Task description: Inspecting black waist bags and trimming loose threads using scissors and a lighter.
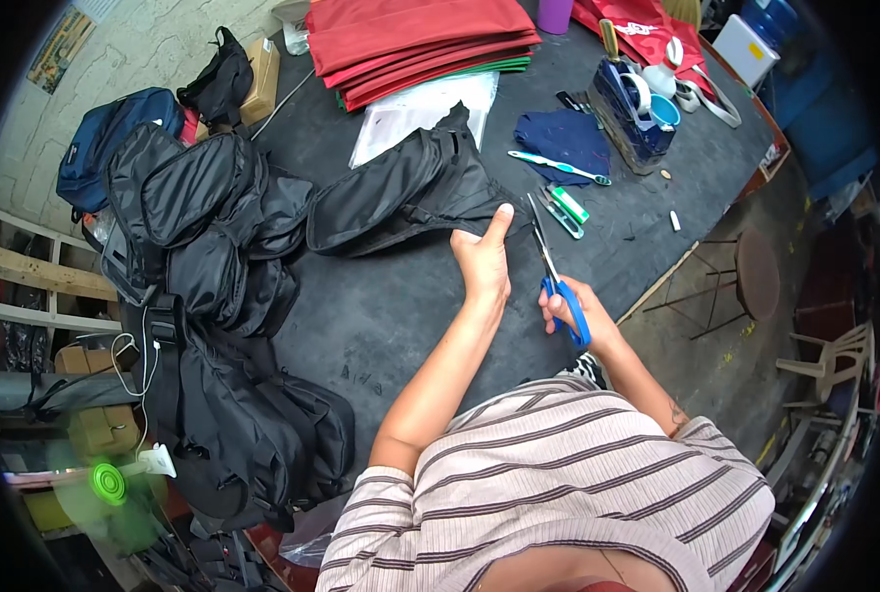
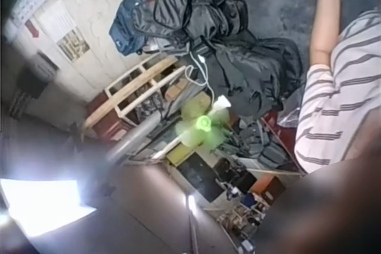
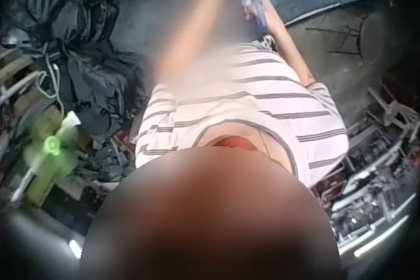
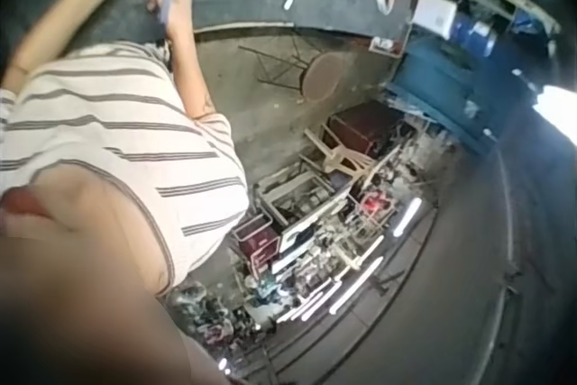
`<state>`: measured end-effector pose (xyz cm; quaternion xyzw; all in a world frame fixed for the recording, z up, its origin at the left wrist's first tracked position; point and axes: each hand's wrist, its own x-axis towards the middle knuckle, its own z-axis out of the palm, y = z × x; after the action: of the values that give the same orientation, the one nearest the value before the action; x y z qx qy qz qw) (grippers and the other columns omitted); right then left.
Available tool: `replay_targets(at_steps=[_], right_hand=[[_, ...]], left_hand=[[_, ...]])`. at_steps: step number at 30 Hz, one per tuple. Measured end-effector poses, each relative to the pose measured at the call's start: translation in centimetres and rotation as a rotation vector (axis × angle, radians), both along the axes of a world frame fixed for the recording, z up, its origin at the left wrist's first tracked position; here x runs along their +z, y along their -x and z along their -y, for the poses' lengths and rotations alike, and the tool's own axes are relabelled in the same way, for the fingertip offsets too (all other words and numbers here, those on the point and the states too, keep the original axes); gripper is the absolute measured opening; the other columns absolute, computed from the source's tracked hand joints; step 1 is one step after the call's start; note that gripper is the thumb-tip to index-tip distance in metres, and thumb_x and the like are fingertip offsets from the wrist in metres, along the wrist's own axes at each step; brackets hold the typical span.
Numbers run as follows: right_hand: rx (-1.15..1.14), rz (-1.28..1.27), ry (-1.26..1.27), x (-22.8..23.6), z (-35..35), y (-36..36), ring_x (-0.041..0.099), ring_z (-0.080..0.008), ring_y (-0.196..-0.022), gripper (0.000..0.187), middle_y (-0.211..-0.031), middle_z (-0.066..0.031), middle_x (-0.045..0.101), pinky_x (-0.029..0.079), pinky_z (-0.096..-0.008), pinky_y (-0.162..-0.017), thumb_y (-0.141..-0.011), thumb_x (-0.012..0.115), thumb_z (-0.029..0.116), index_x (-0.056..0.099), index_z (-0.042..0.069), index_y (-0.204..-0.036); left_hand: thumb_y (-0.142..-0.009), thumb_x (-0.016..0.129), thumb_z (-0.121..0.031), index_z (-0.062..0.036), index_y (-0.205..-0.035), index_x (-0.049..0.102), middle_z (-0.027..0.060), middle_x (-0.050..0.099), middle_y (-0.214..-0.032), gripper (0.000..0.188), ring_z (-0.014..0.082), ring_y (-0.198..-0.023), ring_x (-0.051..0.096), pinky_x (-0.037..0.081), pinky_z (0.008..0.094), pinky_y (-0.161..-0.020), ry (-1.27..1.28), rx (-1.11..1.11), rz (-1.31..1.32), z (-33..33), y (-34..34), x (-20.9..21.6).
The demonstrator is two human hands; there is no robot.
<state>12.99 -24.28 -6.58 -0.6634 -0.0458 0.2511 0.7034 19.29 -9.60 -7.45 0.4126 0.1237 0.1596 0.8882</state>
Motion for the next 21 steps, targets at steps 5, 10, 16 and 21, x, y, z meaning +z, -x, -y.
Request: replay_targets(at_steps=[5, 10, 16, 21], right_hand=[[0.0, 0.05, 0.142, -0.2, 0.0, -0.2, 0.05, -0.0083, -0.054, 0.052, -0.064, 0.0002, 0.049, 0.041, -0.0217, -0.051, -0.074, 0.065, 0.055, 0.051, 0.006, -0.079], [-0.042, 0.041, 0.09, 0.4, -0.5, -0.1, 0.049, -0.0078, -0.051, 0.05, -0.061, 0.0003, 0.049, 0.039, -0.0209, -0.048, -0.074, 0.066, 0.053, 0.052, 0.006, -0.077], [-0.075, 0.041, 0.099, 0.5, -0.7, -0.2, 0.049, -0.0072, -0.048, 0.044, -0.057, 0.0005, 0.05, 0.038, -0.0205, -0.045, -0.077, 0.067, 0.047, 0.052, 0.006, -0.074], [-0.121, 0.016, 0.103, 0.7, -1.2, 0.0, 0.048, -0.0066, -0.046, 0.04, -0.057, 0.0001, 0.051, 0.037, -0.0202, -0.043, -0.078, 0.067, 0.042, 0.053, 0.005, -0.073]], left_hand=[[-0.076, 0.068, -0.003, 0.0059, -0.098, 0.057, 0.0047, 0.06, -0.094, 0.027, 0.0106, -0.084, 0.053, 0.041, 0.0239, -0.079, -0.113, 0.077, 0.02, 0.0, 0.1, 0.7], [-0.076, 0.069, -0.005, 0.007, -0.09, 0.058, 0.0044, 0.06, -0.087, 0.021, 0.0102, -0.077, 0.052, 0.041, 0.0242, -0.075, -0.224, 0.172, 0.057, 0.3, 0.2, 1.2], [-0.076, 0.07, -0.006, 0.0068, -0.09, 0.059, 0.0057, 0.061, -0.087, 0.022, 0.0121, -0.078, 0.053, 0.042, 0.026, -0.076, -0.298, 0.213, 0.067, 0.6, 0.1, 0.9], [-0.076, 0.069, -0.006, 0.0067, -0.091, 0.059, 0.0061, 0.062, -0.088, 0.022, 0.0124, -0.079, 0.053, 0.042, 0.0259, -0.077, -0.258, 0.201, 0.064, 0.6, 0.1, 1.0]])
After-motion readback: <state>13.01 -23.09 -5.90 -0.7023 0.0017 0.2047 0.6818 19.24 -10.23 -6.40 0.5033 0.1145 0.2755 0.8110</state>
